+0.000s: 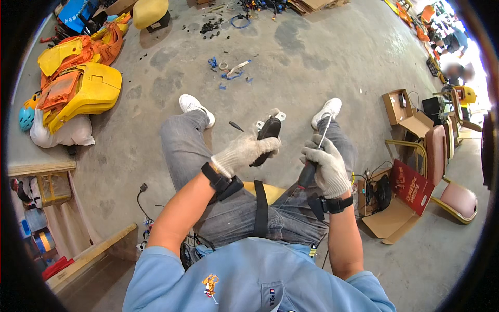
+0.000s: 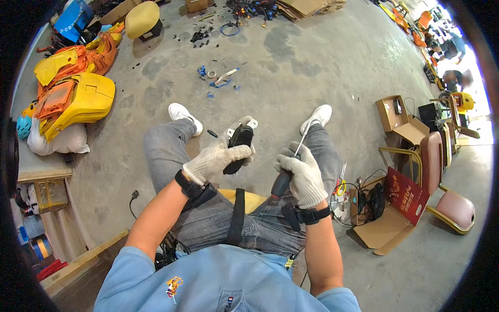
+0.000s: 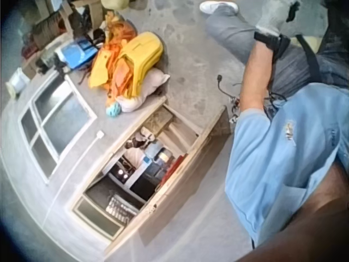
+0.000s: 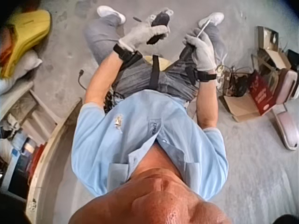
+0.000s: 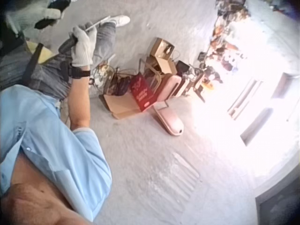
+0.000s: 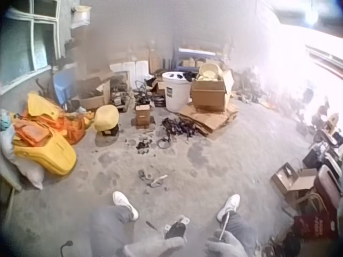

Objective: The recorder uses a screwdriver to disassemble or adjust a mechanical component while seated in a workshop.

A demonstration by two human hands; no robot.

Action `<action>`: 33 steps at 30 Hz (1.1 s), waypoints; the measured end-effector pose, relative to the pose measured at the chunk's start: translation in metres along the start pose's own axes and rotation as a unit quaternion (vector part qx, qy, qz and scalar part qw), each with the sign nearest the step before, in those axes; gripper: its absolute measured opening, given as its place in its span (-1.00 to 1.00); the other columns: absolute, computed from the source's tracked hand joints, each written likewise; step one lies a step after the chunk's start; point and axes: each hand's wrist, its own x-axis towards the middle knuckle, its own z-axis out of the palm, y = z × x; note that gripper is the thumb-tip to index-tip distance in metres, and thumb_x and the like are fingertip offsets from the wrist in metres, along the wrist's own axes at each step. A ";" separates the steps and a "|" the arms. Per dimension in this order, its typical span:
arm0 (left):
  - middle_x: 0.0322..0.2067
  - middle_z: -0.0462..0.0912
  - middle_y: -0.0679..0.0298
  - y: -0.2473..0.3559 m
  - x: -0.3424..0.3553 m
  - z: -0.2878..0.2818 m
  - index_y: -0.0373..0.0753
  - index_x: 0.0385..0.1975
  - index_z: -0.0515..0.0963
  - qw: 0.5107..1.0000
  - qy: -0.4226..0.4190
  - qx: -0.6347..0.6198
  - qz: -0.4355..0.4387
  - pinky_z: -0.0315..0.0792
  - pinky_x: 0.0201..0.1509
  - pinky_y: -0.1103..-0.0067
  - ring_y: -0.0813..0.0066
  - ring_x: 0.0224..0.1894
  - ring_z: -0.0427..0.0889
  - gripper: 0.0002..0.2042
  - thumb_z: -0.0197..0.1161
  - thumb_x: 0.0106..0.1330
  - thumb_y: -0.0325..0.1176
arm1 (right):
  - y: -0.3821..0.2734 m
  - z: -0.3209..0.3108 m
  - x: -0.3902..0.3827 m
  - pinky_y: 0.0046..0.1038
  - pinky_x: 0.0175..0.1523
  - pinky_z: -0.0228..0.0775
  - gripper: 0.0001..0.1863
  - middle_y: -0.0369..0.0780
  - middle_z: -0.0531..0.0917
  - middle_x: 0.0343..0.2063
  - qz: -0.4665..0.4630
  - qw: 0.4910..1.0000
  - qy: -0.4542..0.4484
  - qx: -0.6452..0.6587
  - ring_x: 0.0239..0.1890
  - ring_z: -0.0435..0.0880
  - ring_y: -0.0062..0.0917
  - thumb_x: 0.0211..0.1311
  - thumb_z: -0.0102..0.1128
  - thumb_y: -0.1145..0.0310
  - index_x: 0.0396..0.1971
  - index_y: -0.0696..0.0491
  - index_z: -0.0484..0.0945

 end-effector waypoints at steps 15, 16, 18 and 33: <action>-0.44 0.66 0.37 -0.027 0.040 -0.042 -0.25 -0.12 0.69 0.996 0.077 0.024 0.036 0.47 -0.35 0.62 0.62 -0.42 0.60 -0.69 0.37 0.25 -0.19 | 0.020 0.009 -0.020 -0.53 -0.17 0.53 -0.35 -0.22 0.63 -0.11 0.019 0.967 -0.019 -0.252 -0.30 0.63 -0.57 0.24 0.40 0.37 0.31 0.26 0.44; -0.45 0.64 0.39 -0.031 0.042 -0.044 -0.24 -0.16 0.67 0.996 0.076 0.003 0.052 0.44 -0.37 0.60 0.63 -0.44 0.57 -0.71 0.36 0.26 -0.17 | 0.007 0.027 -0.026 -0.49 -0.06 0.54 -0.26 -0.15 0.61 -0.01 -0.011 0.952 -0.018 -0.307 -0.20 0.65 -0.50 0.19 0.41 0.37 0.39 0.23 0.40; -0.45 0.64 0.40 -0.037 0.043 -0.051 -0.22 -0.17 0.66 0.996 0.073 0.030 0.049 0.44 -0.38 0.60 0.63 -0.45 0.56 -0.72 0.36 0.26 -0.17 | 0.005 0.026 -0.025 -0.47 0.00 0.54 -0.29 -0.14 0.61 0.00 -0.120 0.896 -0.013 -0.428 -0.16 0.65 -0.49 0.20 0.41 0.38 0.37 0.19 0.43; -0.38 0.55 0.41 -0.041 0.044 -0.053 -0.06 0.52 0.34 0.993 0.045 0.104 0.042 0.45 -0.26 0.57 0.60 -0.39 0.52 -0.28 0.27 0.28 -0.24 | -0.002 0.027 -0.040 -0.53 -0.02 0.55 -0.59 -0.25 0.68 -0.11 -0.133 0.922 0.055 -0.358 -0.17 0.67 -0.63 0.18 0.45 0.54 0.06 0.19 0.67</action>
